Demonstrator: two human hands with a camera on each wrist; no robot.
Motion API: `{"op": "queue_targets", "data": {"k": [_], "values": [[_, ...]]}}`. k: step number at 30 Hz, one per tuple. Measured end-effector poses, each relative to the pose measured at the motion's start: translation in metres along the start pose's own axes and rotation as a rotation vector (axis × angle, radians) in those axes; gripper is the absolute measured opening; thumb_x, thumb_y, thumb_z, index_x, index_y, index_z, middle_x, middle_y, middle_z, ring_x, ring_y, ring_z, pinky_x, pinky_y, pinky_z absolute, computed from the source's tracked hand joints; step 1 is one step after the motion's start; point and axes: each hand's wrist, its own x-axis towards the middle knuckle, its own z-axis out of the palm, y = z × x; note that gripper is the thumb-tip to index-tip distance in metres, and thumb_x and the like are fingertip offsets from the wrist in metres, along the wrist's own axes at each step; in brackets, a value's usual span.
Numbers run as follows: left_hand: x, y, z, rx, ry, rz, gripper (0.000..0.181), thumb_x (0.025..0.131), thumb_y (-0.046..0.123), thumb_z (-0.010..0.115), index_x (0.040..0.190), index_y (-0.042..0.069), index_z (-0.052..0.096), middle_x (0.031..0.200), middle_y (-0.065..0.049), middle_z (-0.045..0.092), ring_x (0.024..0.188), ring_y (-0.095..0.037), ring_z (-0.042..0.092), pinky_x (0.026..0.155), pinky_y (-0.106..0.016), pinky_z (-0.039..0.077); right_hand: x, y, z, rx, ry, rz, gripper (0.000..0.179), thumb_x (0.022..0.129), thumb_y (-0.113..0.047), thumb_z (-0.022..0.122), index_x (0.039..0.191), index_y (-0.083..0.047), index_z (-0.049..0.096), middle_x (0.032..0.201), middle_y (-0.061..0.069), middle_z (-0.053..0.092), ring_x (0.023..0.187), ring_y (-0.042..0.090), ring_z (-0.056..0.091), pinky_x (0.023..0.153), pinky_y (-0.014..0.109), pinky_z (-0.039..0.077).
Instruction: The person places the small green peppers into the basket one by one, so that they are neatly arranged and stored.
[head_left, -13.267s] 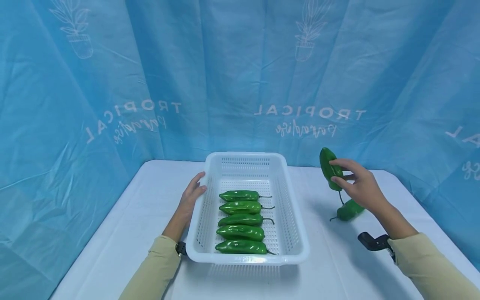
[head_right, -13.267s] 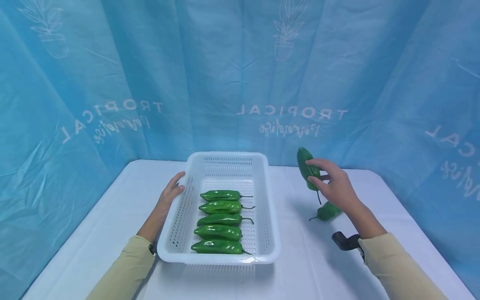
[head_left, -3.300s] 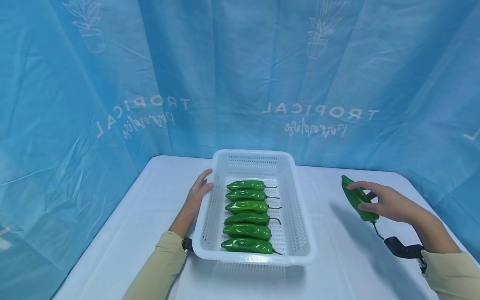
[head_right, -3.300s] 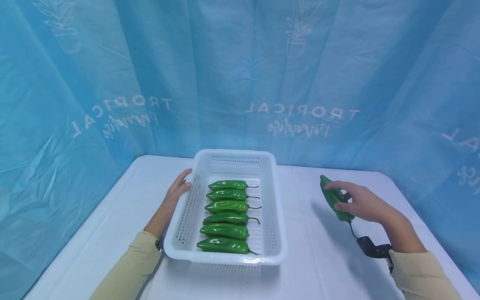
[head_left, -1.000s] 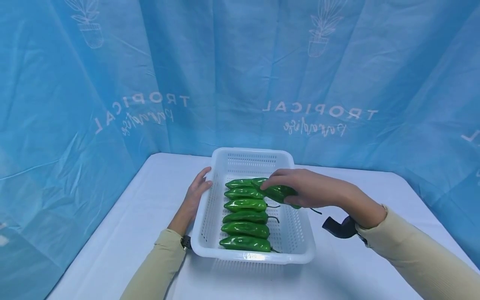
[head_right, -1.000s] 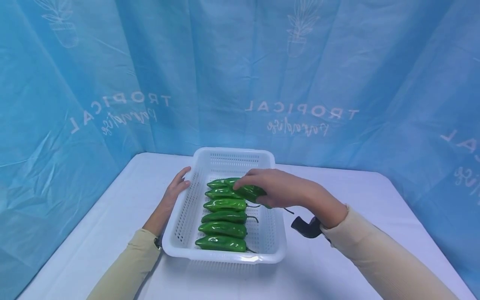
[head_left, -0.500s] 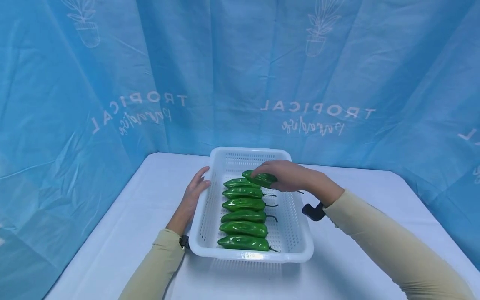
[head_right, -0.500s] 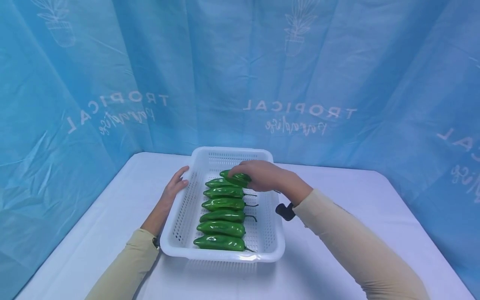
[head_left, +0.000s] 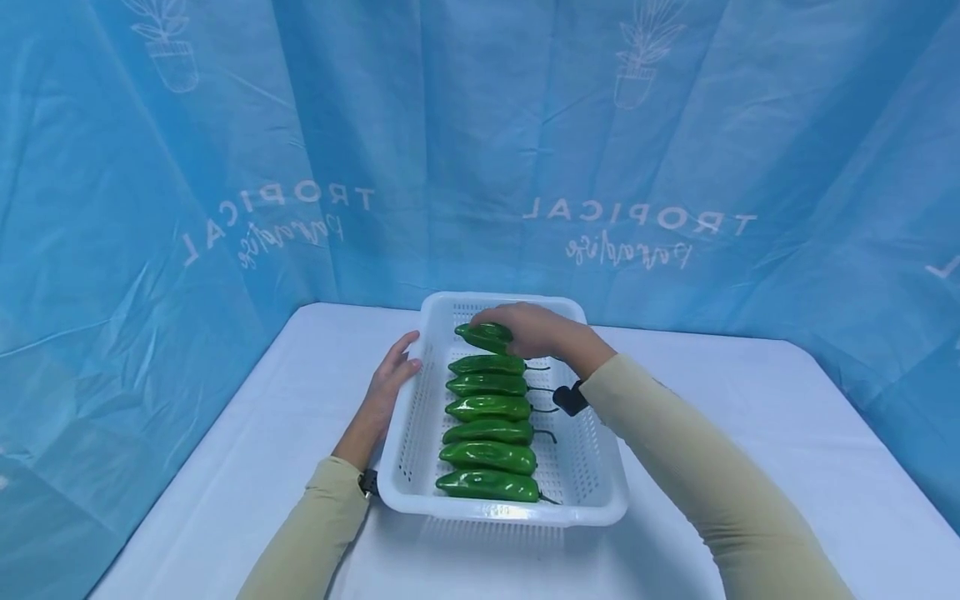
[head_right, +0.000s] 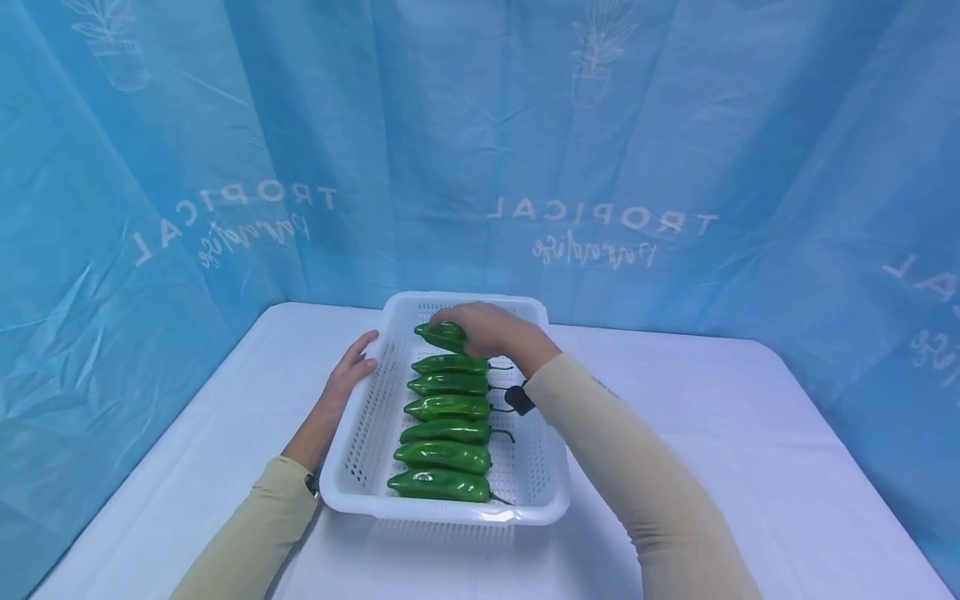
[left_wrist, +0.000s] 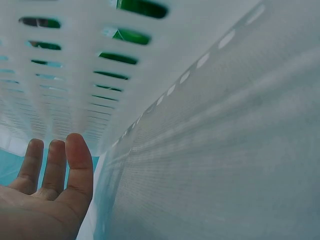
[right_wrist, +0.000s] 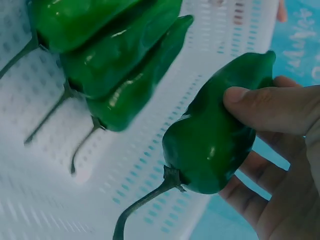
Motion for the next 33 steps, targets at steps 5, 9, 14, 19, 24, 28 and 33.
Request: {"op": "queue_targets", "data": {"k": [5, 9, 14, 19, 24, 28, 33], "values": [[0.001, 0.0, -0.002, -0.004, 0.002, -0.005, 0.057, 0.101, 0.035, 0.048, 0.153, 0.035, 0.027, 0.153, -0.008, 0.038, 0.127, -0.036, 0.052, 0.094, -0.046, 0.057, 0.014, 0.01, 0.009, 0.061, -0.012, 0.033, 0.065, 0.09, 0.006, 0.058, 0.148, -0.02, 0.045, 0.15, 0.009, 0.05, 0.131, 0.03, 0.054, 0.092, 0.042, 0.051], [0.002, -0.001, -0.002, -0.011, 0.001, -0.001, 0.058, 0.1, 0.034, 0.048, 0.154, 0.033, 0.027, 0.152, -0.009, 0.038, 0.126, -0.035, 0.052, 0.093, -0.044, 0.057, 0.02, 0.017, 0.015, 0.062, -0.008, 0.049, 0.061, 0.091, 0.005, 0.059, 0.147, -0.017, 0.047, 0.15, 0.01, 0.05, 0.137, 0.031, 0.049, 0.108, 0.046, 0.048], [0.002, 0.0, -0.002, -0.024, -0.006, 0.009, 0.058, 0.1, 0.032, 0.049, 0.154, 0.033, 0.027, 0.152, -0.01, 0.037, 0.126, -0.035, 0.052, 0.093, -0.045, 0.057, 0.026, 0.024, 0.021, 0.047, 0.001, 0.066, 0.06, 0.091, 0.007, 0.059, 0.145, -0.017, 0.051, 0.148, 0.008, 0.053, 0.139, 0.03, 0.048, 0.114, 0.047, 0.044], [0.001, -0.001, -0.002, -0.039, 0.001, 0.007, 0.058, 0.1, 0.031, 0.05, 0.153, 0.033, 0.028, 0.152, -0.009, 0.038, 0.127, -0.037, 0.052, 0.093, -0.046, 0.057, 0.034, 0.032, 0.029, 0.011, 0.034, 0.059, 0.06, 0.089, 0.011, 0.056, 0.141, -0.02, 0.055, 0.144, 0.005, 0.057, 0.137, 0.028, 0.05, 0.114, 0.046, 0.044], [0.0, -0.001, 0.001, -0.027, -0.001, -0.001, 0.058, 0.1, 0.032, 0.049, 0.154, 0.033, 0.028, 0.153, -0.009, 0.037, 0.128, -0.037, 0.052, 0.094, -0.047, 0.057, 0.038, 0.037, 0.036, -0.021, 0.041, 0.039, 0.059, 0.089, 0.012, 0.057, 0.14, -0.019, 0.057, 0.142, 0.005, 0.059, 0.136, 0.028, 0.052, 0.114, 0.046, 0.044], [0.0, 0.0, 0.001, -0.009, 0.012, 0.0, 0.058, 0.099, 0.033, 0.05, 0.153, 0.034, 0.028, 0.153, -0.008, 0.038, 0.127, -0.037, 0.052, 0.094, -0.046, 0.057, 0.04, 0.036, 0.037, -0.069, 0.059, 0.013, 0.057, 0.089, 0.009, 0.06, 0.138, -0.019, 0.059, 0.136, 0.006, 0.061, 0.13, 0.028, 0.055, 0.111, 0.046, 0.047], [0.001, -0.001, -0.001, -0.018, 0.017, 0.004, 0.056, 0.099, 0.033, 0.05, 0.152, 0.034, 0.03, 0.151, -0.009, 0.04, 0.127, -0.038, 0.053, 0.093, -0.046, 0.058, 0.042, 0.036, 0.037, -0.086, 0.065, 0.018, 0.055, 0.089, 0.007, 0.062, 0.137, -0.021, 0.06, 0.133, 0.006, 0.061, 0.127, 0.028, 0.057, 0.109, 0.045, 0.048]]}}
